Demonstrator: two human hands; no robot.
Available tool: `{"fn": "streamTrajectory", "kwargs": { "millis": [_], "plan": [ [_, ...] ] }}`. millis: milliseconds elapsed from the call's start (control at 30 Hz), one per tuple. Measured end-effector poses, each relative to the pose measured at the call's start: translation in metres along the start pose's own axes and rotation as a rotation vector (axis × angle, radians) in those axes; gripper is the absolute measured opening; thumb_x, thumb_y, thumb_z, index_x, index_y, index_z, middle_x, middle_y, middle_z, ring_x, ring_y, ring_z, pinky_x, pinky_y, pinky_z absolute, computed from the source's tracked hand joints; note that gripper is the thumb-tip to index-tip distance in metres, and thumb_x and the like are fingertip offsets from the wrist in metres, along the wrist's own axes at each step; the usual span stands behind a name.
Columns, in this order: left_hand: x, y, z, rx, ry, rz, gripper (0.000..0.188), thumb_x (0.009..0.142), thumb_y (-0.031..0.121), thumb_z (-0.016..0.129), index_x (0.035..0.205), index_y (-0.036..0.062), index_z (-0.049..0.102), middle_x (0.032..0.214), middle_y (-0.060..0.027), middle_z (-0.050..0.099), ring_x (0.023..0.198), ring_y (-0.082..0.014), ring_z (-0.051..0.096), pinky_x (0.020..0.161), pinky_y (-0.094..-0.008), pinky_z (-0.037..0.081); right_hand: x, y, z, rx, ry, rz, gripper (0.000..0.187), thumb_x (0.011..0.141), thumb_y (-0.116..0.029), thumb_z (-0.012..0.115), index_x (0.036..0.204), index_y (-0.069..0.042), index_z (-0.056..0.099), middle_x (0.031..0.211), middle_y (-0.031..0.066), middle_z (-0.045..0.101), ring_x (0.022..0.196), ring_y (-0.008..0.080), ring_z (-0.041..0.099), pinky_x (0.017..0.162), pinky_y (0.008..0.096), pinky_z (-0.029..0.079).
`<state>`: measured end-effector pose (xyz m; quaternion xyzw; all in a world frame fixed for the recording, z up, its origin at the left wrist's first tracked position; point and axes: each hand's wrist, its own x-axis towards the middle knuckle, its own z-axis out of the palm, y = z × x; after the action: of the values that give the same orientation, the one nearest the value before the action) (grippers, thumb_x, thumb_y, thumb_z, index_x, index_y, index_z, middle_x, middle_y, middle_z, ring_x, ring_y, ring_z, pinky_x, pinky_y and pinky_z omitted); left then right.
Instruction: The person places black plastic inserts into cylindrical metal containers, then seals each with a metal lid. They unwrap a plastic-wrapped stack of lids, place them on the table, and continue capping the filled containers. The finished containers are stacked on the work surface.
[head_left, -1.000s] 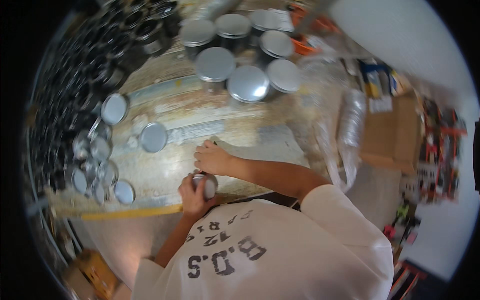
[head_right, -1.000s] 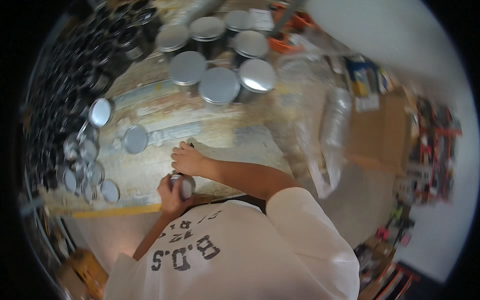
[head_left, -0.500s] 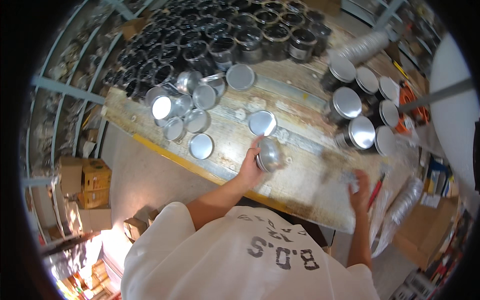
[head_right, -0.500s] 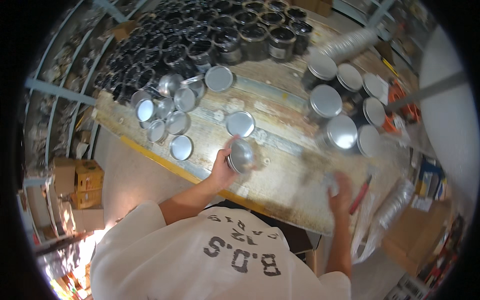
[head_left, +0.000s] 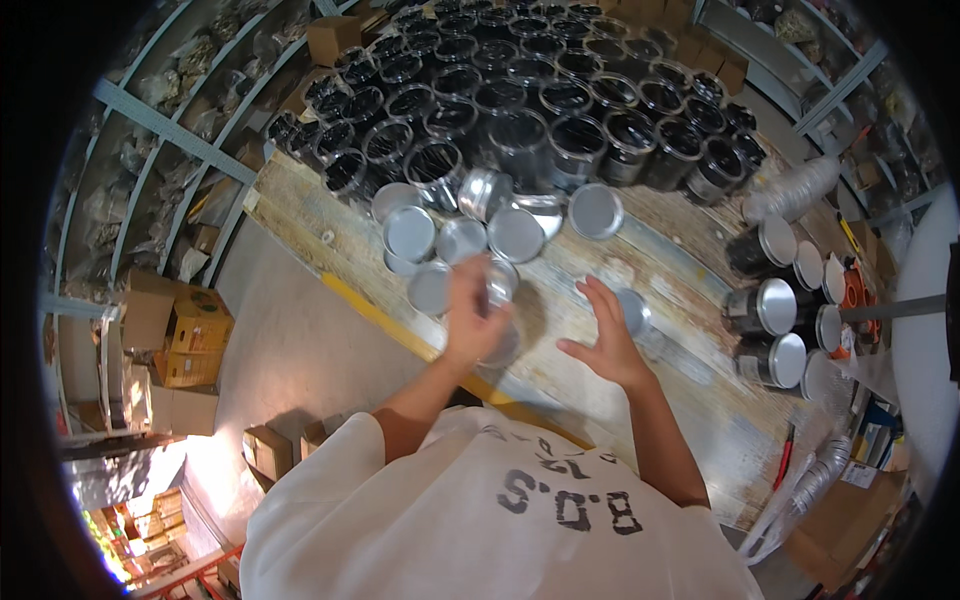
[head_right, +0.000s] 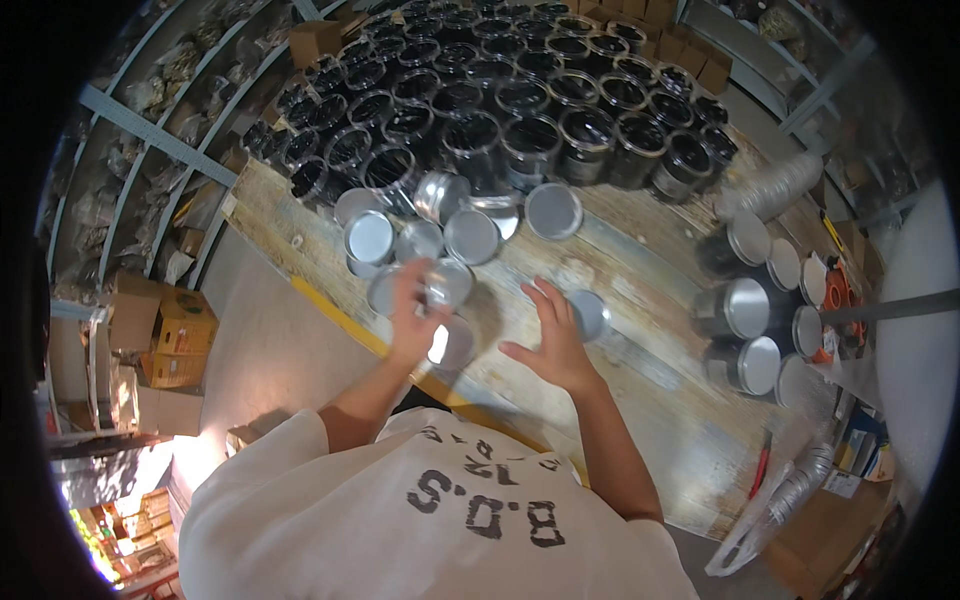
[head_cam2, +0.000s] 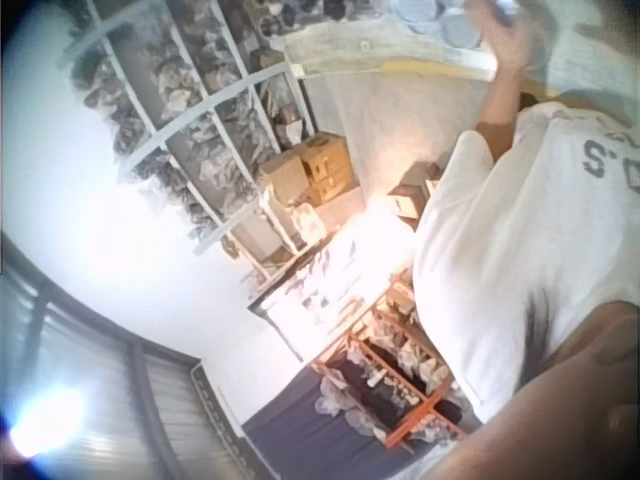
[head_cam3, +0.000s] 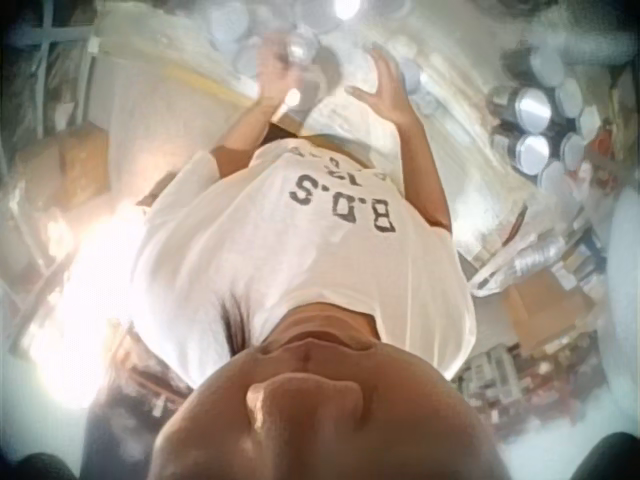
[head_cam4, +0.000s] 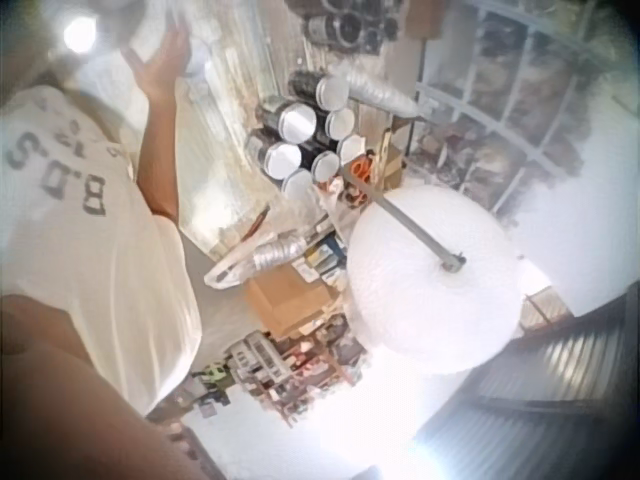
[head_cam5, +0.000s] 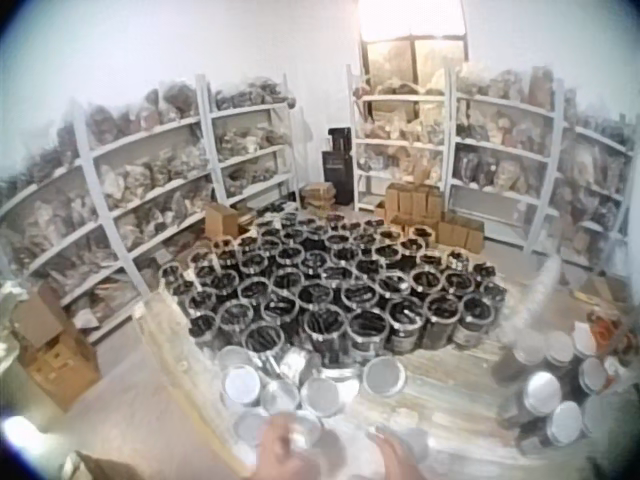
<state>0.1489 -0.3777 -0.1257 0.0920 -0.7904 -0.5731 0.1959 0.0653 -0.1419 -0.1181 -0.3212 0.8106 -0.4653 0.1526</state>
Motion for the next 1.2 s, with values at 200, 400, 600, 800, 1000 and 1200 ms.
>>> {"fn": "streamTrajectory", "kwargs": {
  "millis": [200,400,600,800,1000,1200],
  "plan": [
    [0.076,-0.126,-0.18,0.03,0.403,0.103,0.067,0.078,0.009,0.06,0.141,0.0016,0.041,0.125,-0.0107,0.047,0.107,-0.0211,0.047,0.094,-0.0324,0.04,0.199,-0.017,0.079,-0.246,0.221,-0.164,0.079,0.069,-0.035,0.082,0.134,-0.007,0.046,0.141,0.0168,0.045,0.132,0.0359,0.04,0.108,0.0469,0.034],
    [0.106,-0.178,-0.197,-0.024,0.001,-0.122,0.062,0.078,0.003,0.053,0.139,0.0042,0.046,0.129,-0.0128,0.049,0.115,-0.0247,0.048,0.102,-0.0344,0.037,0.254,-0.029,0.097,-0.602,-0.16,0.204,0.088,0.062,-0.04,0.086,0.135,-0.01,0.047,0.135,0.0126,0.048,0.125,0.0329,0.046,0.101,0.0455,0.04],
    [0.088,-0.157,-0.185,-0.008,-0.235,-0.261,0.057,0.079,0.006,0.053,0.135,0.0025,0.048,0.13,-0.0155,0.048,0.123,-0.0285,0.044,0.105,-0.0361,0.034,0.181,-0.026,0.112,-0.477,-0.042,0.202,0.093,0.061,-0.043,0.085,0.141,-0.02,0.043,0.138,0.0101,0.045,0.125,0.0355,0.046,0.102,0.0495,0.039],
    [0.084,-0.081,-0.169,0.096,-0.08,-0.027,0.059,0.082,0.022,0.058,0.136,0.0011,0.046,0.131,-0.0212,0.045,0.123,-0.034,0.043,0.103,-0.0413,0.035,0.15,0.013,0.031,-0.209,0.427,0.256,0.075,0.066,-0.034,0.084,0.13,-0.012,0.051,0.137,0.0118,0.049,0.13,0.0342,0.043,0.103,0.0497,0.037],
    [0.176,0.001,-0.065,0.124,-0.263,0.431,0.08,0.073,0.039,0.073,0.138,0.0022,0.045,0.139,-0.0242,0.036,0.127,-0.0385,0.041,0.105,-0.0463,0.035,0.165,0.09,0.0,-0.616,0.334,0.413,0.078,0.066,-0.039,0.083,0.133,-0.018,0.049,0.147,0.0128,0.034,0.132,0.0379,0.037,0.105,0.0609,0.032],
    [0.279,0.042,-0.026,0.37,-0.458,0.283,0.085,0.066,0.024,0.082,0.141,0.0116,0.046,0.139,-0.0191,0.036,0.122,-0.036,0.044,0.099,-0.0449,0.044,0.112,0.093,0.018,-0.669,0.356,0.491,0.084,0.062,-0.045,0.084,0.133,-0.016,0.048,0.146,0.0149,0.036,0.131,0.0406,0.036,0.104,0.0611,0.031]
  ]
}}
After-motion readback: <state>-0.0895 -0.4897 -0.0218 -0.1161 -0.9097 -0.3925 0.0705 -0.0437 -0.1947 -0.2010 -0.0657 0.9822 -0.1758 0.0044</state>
